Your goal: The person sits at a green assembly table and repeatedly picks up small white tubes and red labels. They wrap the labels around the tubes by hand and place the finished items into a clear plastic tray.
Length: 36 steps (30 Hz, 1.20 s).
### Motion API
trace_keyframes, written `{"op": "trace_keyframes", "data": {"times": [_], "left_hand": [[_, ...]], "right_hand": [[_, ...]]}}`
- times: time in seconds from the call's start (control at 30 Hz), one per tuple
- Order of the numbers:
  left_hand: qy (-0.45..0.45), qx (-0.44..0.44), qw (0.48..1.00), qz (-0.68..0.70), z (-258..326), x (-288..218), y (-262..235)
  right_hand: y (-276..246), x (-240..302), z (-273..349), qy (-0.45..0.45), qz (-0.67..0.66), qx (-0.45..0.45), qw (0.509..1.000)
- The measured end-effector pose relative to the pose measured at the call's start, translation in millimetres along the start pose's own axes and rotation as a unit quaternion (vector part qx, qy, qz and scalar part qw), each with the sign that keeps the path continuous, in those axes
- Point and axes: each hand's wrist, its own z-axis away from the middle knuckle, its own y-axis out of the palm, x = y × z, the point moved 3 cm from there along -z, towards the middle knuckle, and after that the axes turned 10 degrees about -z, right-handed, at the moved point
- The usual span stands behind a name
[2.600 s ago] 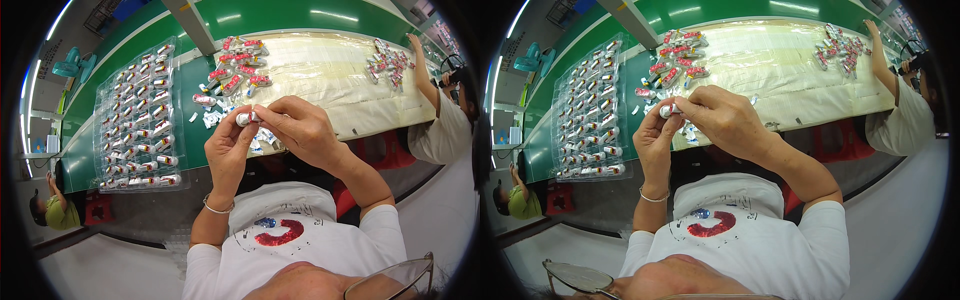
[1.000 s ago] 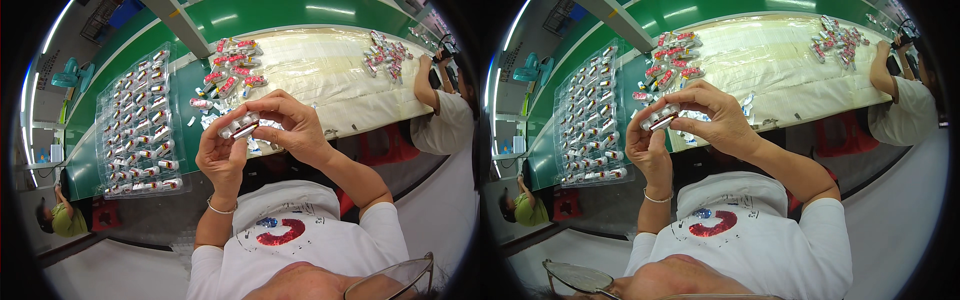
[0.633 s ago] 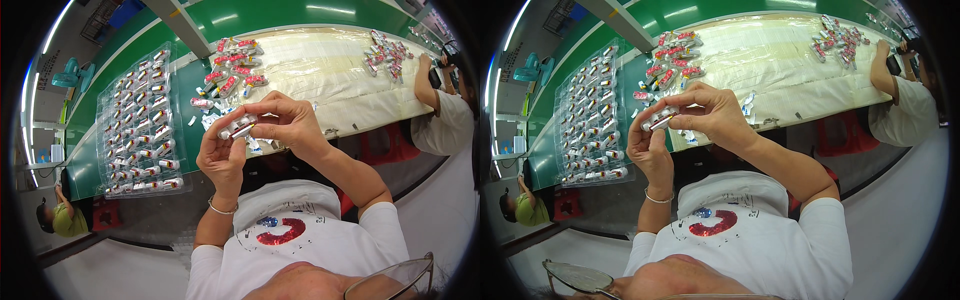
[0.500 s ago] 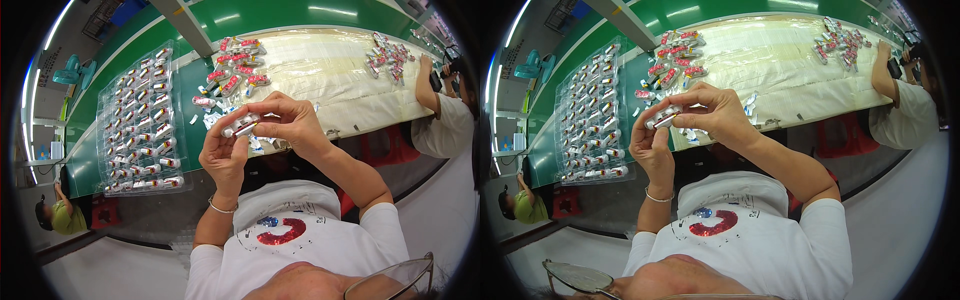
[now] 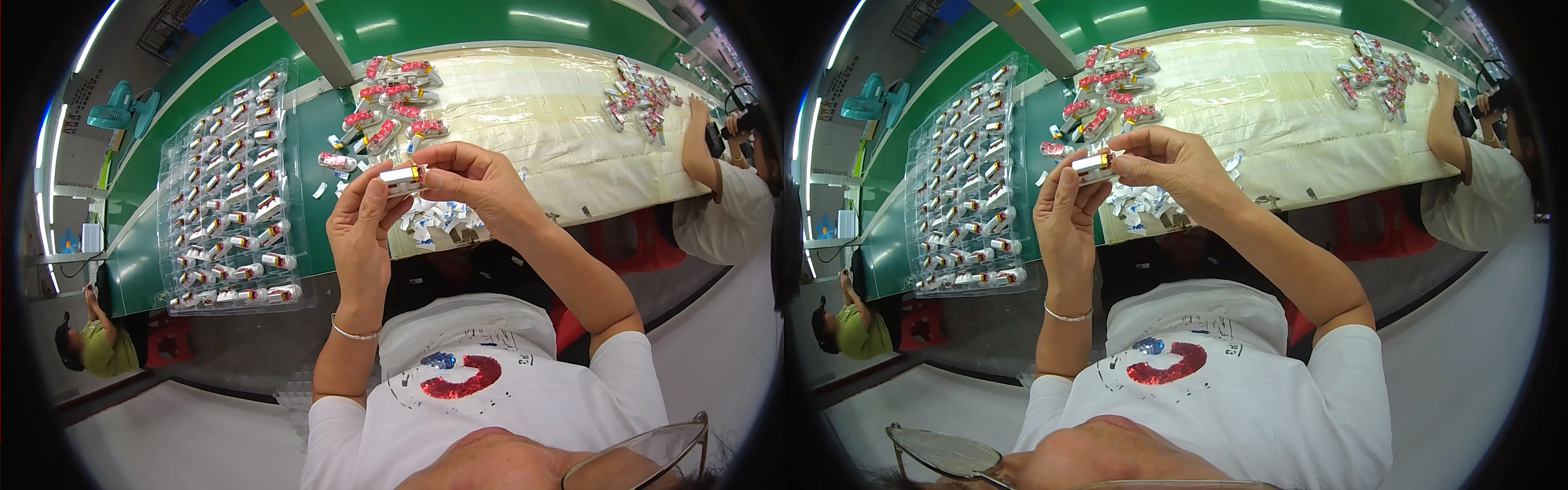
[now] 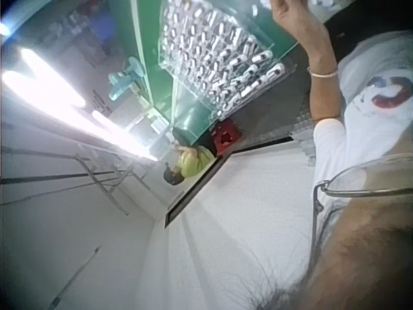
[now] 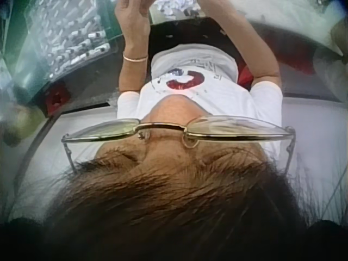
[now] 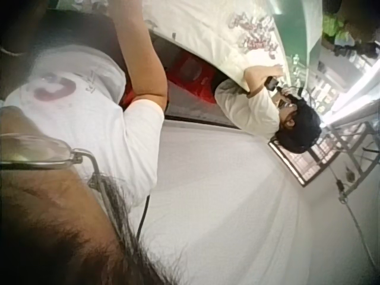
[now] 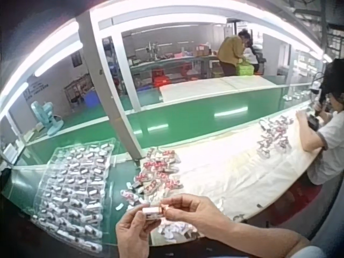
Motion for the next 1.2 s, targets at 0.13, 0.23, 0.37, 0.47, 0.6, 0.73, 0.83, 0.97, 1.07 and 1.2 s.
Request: {"op": "trace_keyframes", "data": {"times": [0.13, 0.23, 0.37, 0.47, 0.6, 0.73, 0.83, 0.97, 1.07, 1.2], "left_hand": [[0.003, 0.013, 1.000, -0.010, 0, -1, -1], [0.002, 0.016, 1.000, -0.017, 0, 0, -2], [0.024, 0.017, 0.997, -0.071, 4, -6, 2], [0.090, 0.024, 0.979, -0.180, 5, -7, 0], [0.159, 0.040, 0.928, -0.334, 10, -16, 2], [0.148, 0.065, 0.888, -0.431, 10, -22, -9], [0.130, 0.031, 0.894, -0.427, 9, -32, -29], [0.119, -0.071, 0.898, -0.417, 8, -56, -76], [0.137, -0.164, 0.874, -0.437, 5, -83, -126], [0.167, -0.266, 0.875, -0.368, 1, -102, -234]], "right_hand": [[0, 3, 3, -0.002, 0.021, 0.016, 1.000], [4, 7, 5, 0.004, 0.009, 0.018, 1.000], [2, 5, 5, 0.005, 0.024, 0.013, 1.000], [2, 4, 5, -0.003, 0.043, 0.005, 0.999], [-3, 2, 5, 0.005, 0.067, 0.021, 0.998], [0, -1, 0, 0.043, 0.068, 0.054, 0.995], [-1, 0, -15, -0.024, 0.165, 0.048, 0.985], [-8, 15, -33, -0.196, 0.448, 0.018, 0.872], [-13, 9, -41, -0.137, 0.547, 0.009, 0.826], [-2, 2, -43, -0.168, 0.631, 0.032, 0.756]]}}
